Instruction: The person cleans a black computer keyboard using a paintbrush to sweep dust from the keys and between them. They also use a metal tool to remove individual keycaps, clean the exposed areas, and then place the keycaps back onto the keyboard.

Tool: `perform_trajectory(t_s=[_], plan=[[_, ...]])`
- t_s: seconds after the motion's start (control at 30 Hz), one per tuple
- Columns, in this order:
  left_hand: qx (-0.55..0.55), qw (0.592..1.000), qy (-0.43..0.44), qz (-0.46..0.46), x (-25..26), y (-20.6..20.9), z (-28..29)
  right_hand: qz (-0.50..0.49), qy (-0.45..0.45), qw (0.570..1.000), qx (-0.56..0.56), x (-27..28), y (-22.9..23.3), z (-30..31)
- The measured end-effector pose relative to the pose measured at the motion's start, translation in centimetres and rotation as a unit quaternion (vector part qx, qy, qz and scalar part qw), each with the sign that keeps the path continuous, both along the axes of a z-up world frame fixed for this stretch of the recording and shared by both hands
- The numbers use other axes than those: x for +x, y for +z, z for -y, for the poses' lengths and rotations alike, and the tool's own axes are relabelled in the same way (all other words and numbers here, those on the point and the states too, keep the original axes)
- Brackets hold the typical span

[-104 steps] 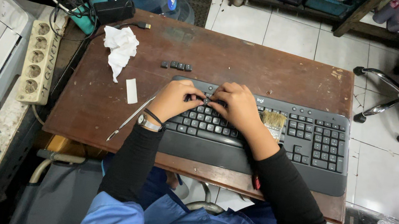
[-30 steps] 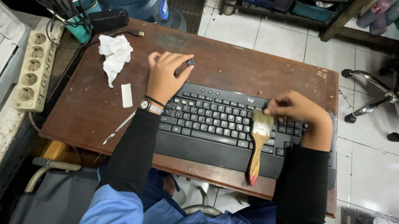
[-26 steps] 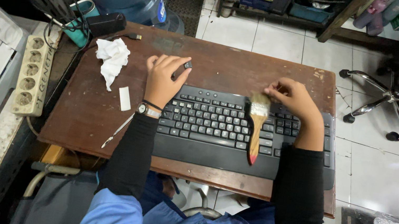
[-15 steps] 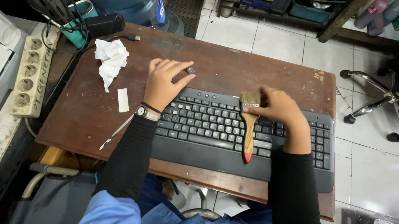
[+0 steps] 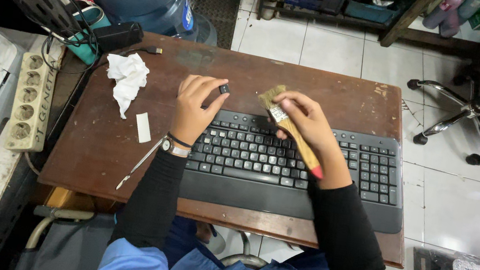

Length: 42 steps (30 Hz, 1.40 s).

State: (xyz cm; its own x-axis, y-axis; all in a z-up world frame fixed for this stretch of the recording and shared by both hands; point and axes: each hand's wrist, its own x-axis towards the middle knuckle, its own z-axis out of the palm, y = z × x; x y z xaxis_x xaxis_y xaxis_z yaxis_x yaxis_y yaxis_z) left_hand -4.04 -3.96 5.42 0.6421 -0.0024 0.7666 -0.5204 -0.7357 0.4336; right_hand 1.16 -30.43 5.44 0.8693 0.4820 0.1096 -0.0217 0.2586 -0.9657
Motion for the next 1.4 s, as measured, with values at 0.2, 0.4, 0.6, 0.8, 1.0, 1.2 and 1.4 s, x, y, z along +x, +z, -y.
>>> perform_trajectory(t_s=[0.2, 0.4, 0.6, 0.8, 1.0, 1.2, 1.4], plan=[[-0.055, 0.998, -0.004, 0.0, -0.1, -0.1, 0.3, -0.095, 0.037, 0.956, 0.274, 0.6, -2.7, 1.7], [-0.062, 0.997, -0.039, 0.013, -0.1, 0.0, 0.6, -0.045, 0.099, 0.959, 0.261, 1.8, -4.1, 0.1], [-0.042, 0.997, -0.056, -0.007, -0.5, -0.1, 1.4, 0.203, -0.102, 0.969, -0.094, -2.2, -0.3, -2.4], [-0.012, 0.996, -0.084, 0.008, -0.4, -0.9, 2.1, 0.262, -0.085, 0.943, -0.187, -3.3, -1.3, -4.1], [-0.027, 0.995, -0.098, -0.002, 0.0, -1.1, 1.8, 0.234, -0.164, 0.944, -0.167, -3.4, 0.1, -3.8], [0.039, 0.994, -0.103, 0.015, -0.5, -0.7, 2.1, 0.258, -0.146, 0.933, -0.206, -2.7, -2.1, -4.4], [-0.002, 0.993, -0.118, 0.02, -0.3, -0.6, 2.0, 0.274, -0.137, 0.933, -0.19, -3.6, -1.1, -3.9]])
